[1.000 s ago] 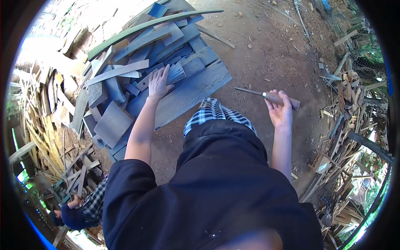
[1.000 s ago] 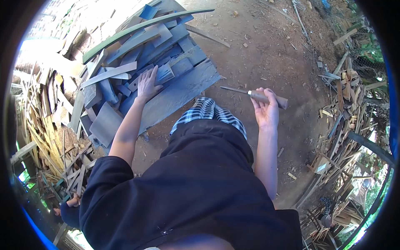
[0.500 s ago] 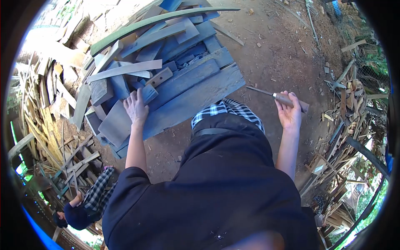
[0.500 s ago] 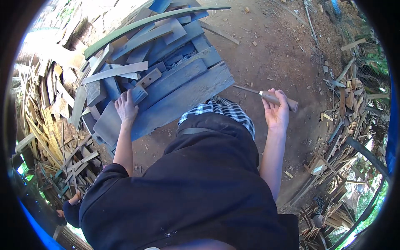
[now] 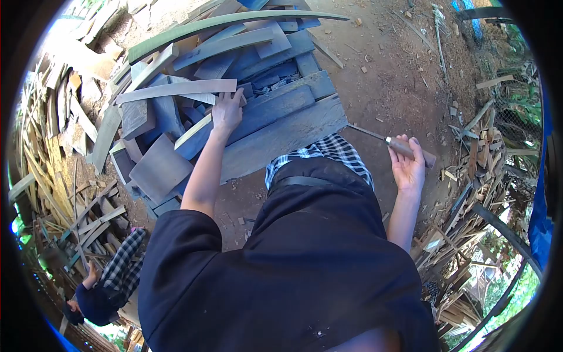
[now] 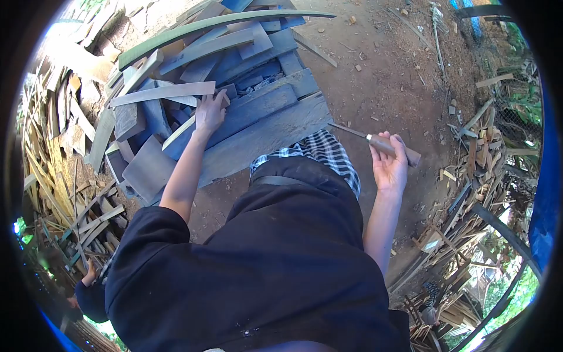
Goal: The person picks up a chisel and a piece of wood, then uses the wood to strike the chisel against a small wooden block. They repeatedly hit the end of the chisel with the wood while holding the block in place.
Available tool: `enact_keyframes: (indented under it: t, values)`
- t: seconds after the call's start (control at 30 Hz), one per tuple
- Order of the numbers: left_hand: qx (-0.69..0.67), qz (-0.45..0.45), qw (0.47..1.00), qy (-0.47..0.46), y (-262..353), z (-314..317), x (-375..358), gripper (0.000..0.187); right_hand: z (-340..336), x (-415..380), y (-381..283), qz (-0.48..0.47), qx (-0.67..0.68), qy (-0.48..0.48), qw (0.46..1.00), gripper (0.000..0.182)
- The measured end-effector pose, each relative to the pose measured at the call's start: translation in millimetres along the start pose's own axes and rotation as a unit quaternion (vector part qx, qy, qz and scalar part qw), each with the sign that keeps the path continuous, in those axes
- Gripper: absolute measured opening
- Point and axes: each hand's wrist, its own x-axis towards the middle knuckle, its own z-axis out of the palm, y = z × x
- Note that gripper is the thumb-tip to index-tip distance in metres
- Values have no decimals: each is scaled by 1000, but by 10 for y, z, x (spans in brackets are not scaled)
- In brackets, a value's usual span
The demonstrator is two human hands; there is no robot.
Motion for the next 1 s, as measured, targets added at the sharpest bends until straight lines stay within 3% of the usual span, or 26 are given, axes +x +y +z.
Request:
enact_keyframes:
  t: [0.13, 0.23, 0.3, 0.37, 0.57, 0.63, 0.8, 0.93, 1.0]
  values:
    - [43, 52, 997, 48, -123, 14, 69, 54, -99, 73, 21, 14, -7, 12, 1000, 23]
    - [3, 55, 998, -2, 13, -116, 77, 51, -81, 145, 17, 25, -22, 28, 999, 23]
    - [-70, 165, 980, 91, 213, -225, -55, 50, -54, 166, 46, 27, -17, 12, 999, 22]
    - [-67, 223, 965, 118, 593, -317, -138, 57, 4, 199, 46, 32, -21, -11, 999, 22]
    - [-27, 243, 969, 19, 1347, 12, 21, 68, 170, 268, -32, 16, -67, -123, 990, 23]
    - [-40, 176, 982, 57, 1397, 281, 133, 70, 238, 265, -76, 10, -81, -156, 984, 23]
    - [-45, -1, 999, -5, 1290, 135, -53, 88, 272, 341, -143, -28, -157, -227, 961, 25]
    - [-63, -77, 995, 7, 887, 307, -411, 81, 332, 493, -105, -21, -221, -265, 938, 23]
    - [-99, -169, 981, 8, 902, 285, -558, 79, 432, 520, -97, -4, -240, -289, 927, 23]
